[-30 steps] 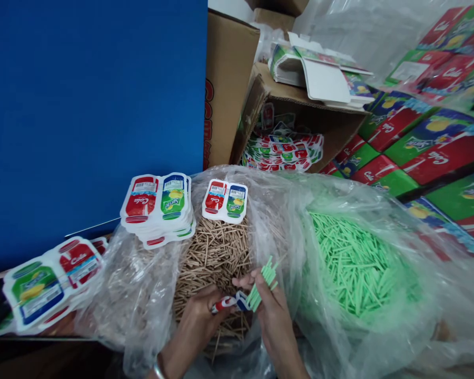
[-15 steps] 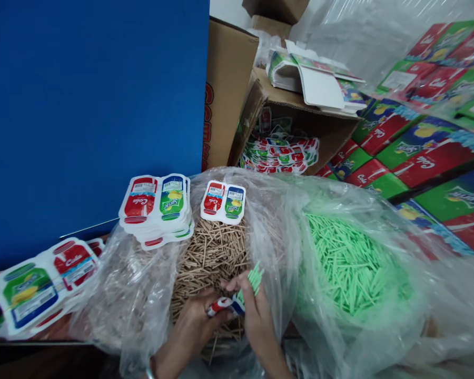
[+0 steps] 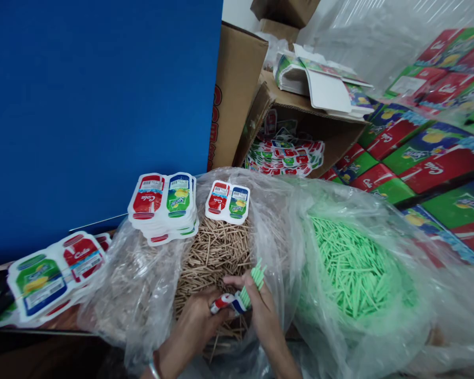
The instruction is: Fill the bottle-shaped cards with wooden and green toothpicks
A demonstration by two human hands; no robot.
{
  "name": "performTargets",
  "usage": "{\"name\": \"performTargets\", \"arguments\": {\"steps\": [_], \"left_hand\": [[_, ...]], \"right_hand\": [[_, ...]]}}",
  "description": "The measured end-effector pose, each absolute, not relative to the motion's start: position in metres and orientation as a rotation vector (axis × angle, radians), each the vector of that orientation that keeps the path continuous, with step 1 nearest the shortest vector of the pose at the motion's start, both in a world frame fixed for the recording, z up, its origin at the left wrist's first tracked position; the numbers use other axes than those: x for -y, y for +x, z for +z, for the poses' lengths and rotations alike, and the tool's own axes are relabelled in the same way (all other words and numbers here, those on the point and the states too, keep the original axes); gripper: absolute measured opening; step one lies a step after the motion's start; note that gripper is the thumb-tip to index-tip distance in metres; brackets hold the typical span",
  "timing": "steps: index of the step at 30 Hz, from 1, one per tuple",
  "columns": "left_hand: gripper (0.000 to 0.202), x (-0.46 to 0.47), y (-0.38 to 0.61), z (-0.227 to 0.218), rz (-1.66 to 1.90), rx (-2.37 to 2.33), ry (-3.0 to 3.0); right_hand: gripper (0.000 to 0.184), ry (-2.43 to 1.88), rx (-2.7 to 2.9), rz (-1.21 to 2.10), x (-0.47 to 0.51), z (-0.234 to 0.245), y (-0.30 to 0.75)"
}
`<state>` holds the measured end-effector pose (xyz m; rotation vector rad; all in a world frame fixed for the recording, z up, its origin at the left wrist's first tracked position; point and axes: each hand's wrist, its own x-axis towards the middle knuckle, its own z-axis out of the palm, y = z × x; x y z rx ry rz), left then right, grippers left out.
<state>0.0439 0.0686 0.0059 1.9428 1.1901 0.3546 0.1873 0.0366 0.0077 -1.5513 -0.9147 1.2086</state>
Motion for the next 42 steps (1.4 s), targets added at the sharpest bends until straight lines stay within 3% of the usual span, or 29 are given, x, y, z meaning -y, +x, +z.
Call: {"name": "performTargets", "arguments": {"steps": [3, 10, 15, 20, 26, 31, 39, 42], "left_hand": [[0.010, -0.068, 0.045, 0.007, 0.354, -1.231, 1.890], [0.009, -0.066, 0.047, 0.009, 0.391, -1.156, 1.803], [0.013, -0.064, 0.044, 0.005, 0.444, -1.213, 1.826], [0.012, -0.066, 0.037, 0.003, 0.538, -1.086, 1.838], [0.012, -0.070, 0.032, 0.008, 0.650, -0.910, 1.871], [0.016, -0.071, 0.028, 0.009, 0.679, -0.887, 1.828], [0.006, -0.072, 0.025, 0.011, 0.678, -0.891, 1.805], [0.007, -0.073, 0.025, 0.015, 0.708, -0.928, 1.658]], "right_hand": [[0.045, -1.425, 0.943, 1.160, -0.030, 0.003, 0.188], [0.026, -1.284, 1.215, 0.932, -0.018, -0.003, 0.185], [0.036, -1.396, 1.142, 1.075, -0.023, -0.003, 0.186], [0.026, -1.292, 1.125, 1.111, -0.018, 0.003, 0.194], [0.048, -1.124, 1.195, 0.885, -0.005, 0.013, 0.197], [0.043, -1.258, 1.671, 0.752, -0.004, 0.020, 0.204], [0.019, -1.341, 1.722, 0.759, -0.017, 0.034, 0.212], [0.022, -1.304, 1.454, 0.867, -0.015, 0.027, 0.212]]}}
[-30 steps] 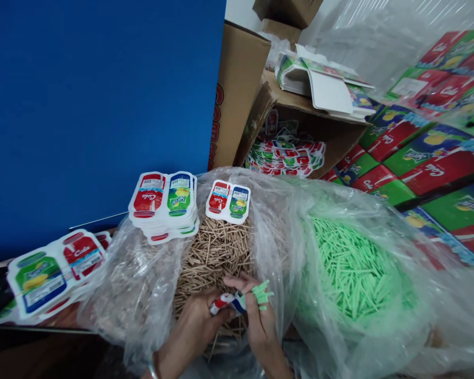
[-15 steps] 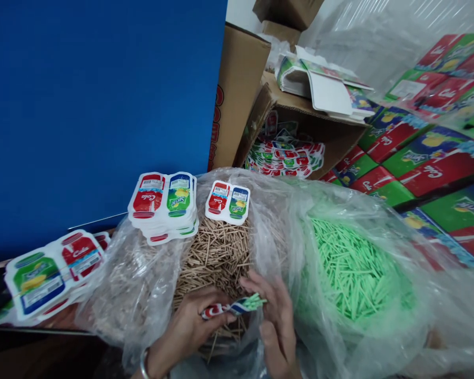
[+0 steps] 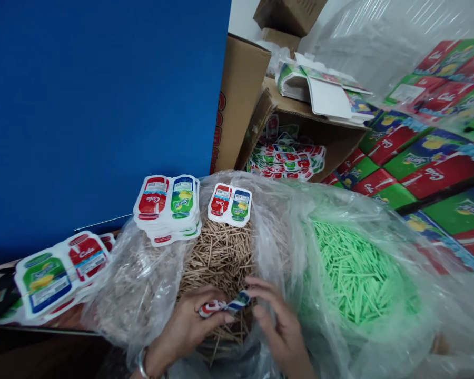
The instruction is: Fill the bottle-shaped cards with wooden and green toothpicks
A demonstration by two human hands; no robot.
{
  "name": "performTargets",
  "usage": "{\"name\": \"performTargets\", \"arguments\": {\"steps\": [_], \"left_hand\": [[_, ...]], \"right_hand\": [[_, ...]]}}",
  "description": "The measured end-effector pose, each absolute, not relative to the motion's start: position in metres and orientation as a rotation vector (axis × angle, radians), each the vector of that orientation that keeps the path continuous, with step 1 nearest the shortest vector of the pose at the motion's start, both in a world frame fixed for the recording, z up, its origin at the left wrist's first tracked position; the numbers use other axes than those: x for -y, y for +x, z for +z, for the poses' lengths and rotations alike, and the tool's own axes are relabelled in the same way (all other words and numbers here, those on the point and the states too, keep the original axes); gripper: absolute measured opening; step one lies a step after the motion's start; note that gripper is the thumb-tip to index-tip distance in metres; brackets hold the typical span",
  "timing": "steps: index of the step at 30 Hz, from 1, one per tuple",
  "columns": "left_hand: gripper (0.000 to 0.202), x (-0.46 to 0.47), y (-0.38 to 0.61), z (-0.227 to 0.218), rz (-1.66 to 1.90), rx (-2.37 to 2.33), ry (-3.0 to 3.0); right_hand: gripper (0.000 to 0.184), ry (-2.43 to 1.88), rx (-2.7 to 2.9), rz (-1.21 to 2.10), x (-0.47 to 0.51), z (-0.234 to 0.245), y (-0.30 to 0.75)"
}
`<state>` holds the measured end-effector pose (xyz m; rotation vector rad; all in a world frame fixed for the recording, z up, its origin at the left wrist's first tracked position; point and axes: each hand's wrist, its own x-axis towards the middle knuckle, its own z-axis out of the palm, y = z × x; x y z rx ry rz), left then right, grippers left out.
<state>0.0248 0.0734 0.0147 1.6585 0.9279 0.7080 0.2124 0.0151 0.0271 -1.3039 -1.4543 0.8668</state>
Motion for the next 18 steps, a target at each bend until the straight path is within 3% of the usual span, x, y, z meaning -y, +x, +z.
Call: {"name": "performTargets", "arguments": {"steps": [4, 7, 10, 14, 18], "left_hand": [[0.021, -0.073, 0.026, 0.017, 0.723, -0.975, 1.236], [0.034, -0.073, 0.026, 0.018, 0.747, -0.955, 1.064], [0.056, -0.074, 0.021, 0.020, 0.850, -0.866, 0.984], [0.030, -0.079, 0.007, 0.023, 0.890, -0.895, 1.088], [0.020, -0.084, -0.006, 0.032, 0.950, -1.006, 1.200]], "right_hand": [[0.042, -1.275, 1.169, 1.131, -0.009, 0.009, 0.200], [0.034, -1.349, 1.066, 1.277, -0.012, 0.004, 0.186], [0.035, -1.408, 0.876, 1.186, -0.021, 0.006, 0.180], [0.037, -1.452, 0.788, 1.106, -0.033, 0.013, 0.181], [0.036, -1.389, 0.905, 1.195, -0.041, 0.016, 0.179]]}}
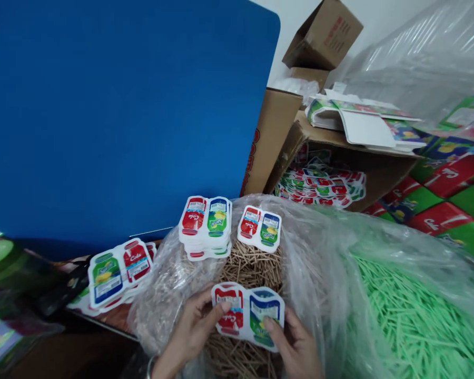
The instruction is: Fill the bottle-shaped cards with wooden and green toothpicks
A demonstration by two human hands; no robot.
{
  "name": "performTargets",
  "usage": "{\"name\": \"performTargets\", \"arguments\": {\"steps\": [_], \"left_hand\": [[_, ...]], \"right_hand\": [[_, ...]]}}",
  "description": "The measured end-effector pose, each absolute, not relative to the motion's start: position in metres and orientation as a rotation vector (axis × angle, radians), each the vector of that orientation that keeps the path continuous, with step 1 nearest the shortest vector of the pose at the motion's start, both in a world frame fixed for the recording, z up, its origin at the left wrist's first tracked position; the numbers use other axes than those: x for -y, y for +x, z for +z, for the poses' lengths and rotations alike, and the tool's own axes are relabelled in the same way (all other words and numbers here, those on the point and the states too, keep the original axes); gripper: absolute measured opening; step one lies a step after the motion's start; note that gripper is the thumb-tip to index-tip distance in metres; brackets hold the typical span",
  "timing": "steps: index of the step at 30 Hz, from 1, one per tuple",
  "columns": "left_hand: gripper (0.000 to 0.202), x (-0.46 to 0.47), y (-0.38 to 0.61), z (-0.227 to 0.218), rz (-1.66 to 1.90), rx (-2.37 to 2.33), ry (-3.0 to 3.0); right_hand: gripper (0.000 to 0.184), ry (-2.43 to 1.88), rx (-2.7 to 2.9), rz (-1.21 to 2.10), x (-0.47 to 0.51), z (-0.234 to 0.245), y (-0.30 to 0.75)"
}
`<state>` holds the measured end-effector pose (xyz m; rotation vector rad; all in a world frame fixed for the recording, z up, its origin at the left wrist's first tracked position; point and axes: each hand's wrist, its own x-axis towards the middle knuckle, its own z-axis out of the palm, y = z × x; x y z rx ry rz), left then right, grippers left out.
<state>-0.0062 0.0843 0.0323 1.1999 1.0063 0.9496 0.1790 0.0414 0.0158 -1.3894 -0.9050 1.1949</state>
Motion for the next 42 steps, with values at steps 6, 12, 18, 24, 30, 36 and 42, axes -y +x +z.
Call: {"name": "performTargets", "arguments": {"steps": [6, 12, 18, 24, 30, 36, 42], "left_hand": [[0.019, -0.091, -0.030, 0.058, 0.960, -1.120, 1.369], [0.024, -0.144, -0.061, 0.108, 1.057, -1.267, 1.304], [0.037, -0.241, -0.074, 0.121, 1.153, -1.440, 1.593], [0.052, -0.265, -0.075, 0.103, 1.083, -1.688, 1.646], [0.087, -0.255, -0.076, 0.096, 1.093, -1.731, 1.504], [0.066, -0.228, -0.077, 0.096, 0.883, -1.595, 1.138], [0.049, -0.217, -0.078, 0.099, 0.766, -1.556, 0.976]], "right_hand": [[0.037, -1.433, 1.211, 1.169, -0.060, 0.022, 0.170], [0.023, -1.300, 1.423, 0.996, -0.129, 0.077, 0.135], [0.042, -1.525, 1.501, 0.761, -0.220, 0.110, 0.102], [0.055, -1.615, 1.491, 0.749, -0.240, 0.096, 0.100], [0.052, -1.529, 1.395, 0.982, -0.244, 0.079, 0.119], [0.053, -1.476, 1.329, 1.454, -0.251, 0.072, 0.133], [0.048, -1.484, 1.312, 1.632, -0.258, 0.070, 0.129]]}}
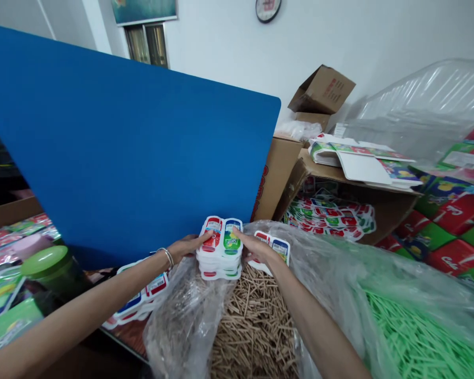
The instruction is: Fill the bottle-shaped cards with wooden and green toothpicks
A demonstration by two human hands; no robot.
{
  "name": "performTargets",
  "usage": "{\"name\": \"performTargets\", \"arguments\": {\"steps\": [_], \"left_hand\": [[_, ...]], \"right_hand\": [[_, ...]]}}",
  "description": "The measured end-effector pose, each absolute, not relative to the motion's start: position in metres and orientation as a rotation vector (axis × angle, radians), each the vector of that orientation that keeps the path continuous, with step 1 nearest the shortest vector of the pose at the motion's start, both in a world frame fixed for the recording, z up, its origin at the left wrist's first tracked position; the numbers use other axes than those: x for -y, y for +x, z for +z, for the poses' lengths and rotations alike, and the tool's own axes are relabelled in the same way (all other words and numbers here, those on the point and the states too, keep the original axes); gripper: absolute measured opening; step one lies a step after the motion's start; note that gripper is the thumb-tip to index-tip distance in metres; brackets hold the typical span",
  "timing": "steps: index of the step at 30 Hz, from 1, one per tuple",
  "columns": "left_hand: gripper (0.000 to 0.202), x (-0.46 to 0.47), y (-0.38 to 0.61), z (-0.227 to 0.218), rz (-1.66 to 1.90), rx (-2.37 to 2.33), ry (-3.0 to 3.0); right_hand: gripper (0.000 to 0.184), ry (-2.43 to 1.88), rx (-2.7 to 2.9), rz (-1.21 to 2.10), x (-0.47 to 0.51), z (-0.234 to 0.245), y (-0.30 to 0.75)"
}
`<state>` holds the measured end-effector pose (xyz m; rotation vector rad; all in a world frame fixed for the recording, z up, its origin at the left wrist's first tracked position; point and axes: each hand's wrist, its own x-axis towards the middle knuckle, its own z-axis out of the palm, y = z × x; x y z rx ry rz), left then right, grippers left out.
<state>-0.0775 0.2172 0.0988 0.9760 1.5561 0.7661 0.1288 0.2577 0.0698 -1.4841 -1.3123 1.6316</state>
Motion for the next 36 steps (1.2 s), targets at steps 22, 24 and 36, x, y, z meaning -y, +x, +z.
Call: {"name": "performTargets", "arguments": {"steps": [22, 24, 36], "left_hand": [[0.033, -0.216, -0.071, 0.086, 0.900, -1.017, 0.761], [0.035, -0.213, -0.071, 0.088, 0.949, -1.007, 0.784], [0.070, -0.257, 0.005, 0.118, 1.145, -0.777, 1.156]], "right_hand": [[0.055, -0.940, 1.095, 1.742, -0.229, 0.066, 0.089], [0.058, -0.900, 1.084, 1.679, -0.224, 0.067, 0.089], [0.092, -0.963, 1.387, 0.825, -0.231, 0.099, 0.186]]}}
